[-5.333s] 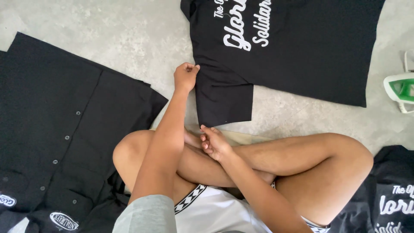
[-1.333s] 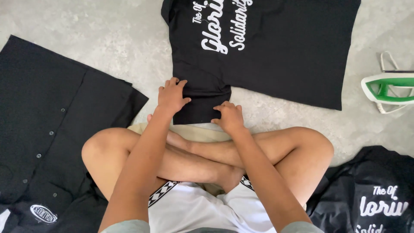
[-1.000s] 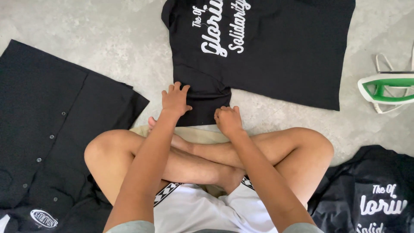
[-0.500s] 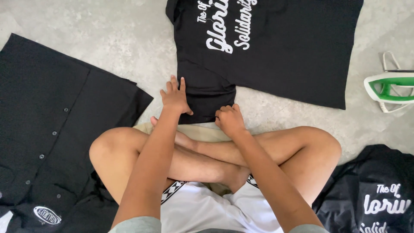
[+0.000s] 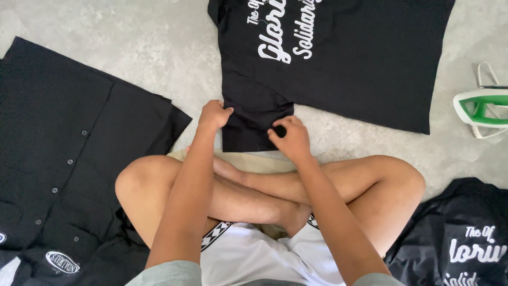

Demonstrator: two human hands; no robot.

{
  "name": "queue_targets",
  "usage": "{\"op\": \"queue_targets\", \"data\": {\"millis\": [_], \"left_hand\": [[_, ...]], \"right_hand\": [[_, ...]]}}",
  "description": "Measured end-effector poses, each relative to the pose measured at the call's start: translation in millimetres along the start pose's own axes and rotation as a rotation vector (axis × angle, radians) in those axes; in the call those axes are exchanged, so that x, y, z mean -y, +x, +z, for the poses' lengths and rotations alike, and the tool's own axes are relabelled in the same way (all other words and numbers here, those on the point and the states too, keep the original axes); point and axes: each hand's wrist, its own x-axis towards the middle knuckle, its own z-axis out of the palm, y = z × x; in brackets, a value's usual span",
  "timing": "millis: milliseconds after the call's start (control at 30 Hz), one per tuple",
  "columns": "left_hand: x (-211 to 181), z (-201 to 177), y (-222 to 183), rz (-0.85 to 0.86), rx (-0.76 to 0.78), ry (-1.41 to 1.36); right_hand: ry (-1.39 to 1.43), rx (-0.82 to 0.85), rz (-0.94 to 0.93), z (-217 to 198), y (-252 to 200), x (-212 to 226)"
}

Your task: A person is smoothing out a black t-shirt on the floor and then ironing it with a green and white iron.

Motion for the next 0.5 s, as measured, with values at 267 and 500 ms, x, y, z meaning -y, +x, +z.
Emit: {"op": "queue_targets", "data": {"millis": [267, 500], "left_hand": [[-12, -15, -16, -0.031, 0.015, -0.190], [18, 8, 22, -0.042, -0.106, -0.205]], "right_hand": [[0.290, 0.048, 0.547, 19, 16, -52], [0.292, 0.094, 0.571, 24, 11, -48]]}}
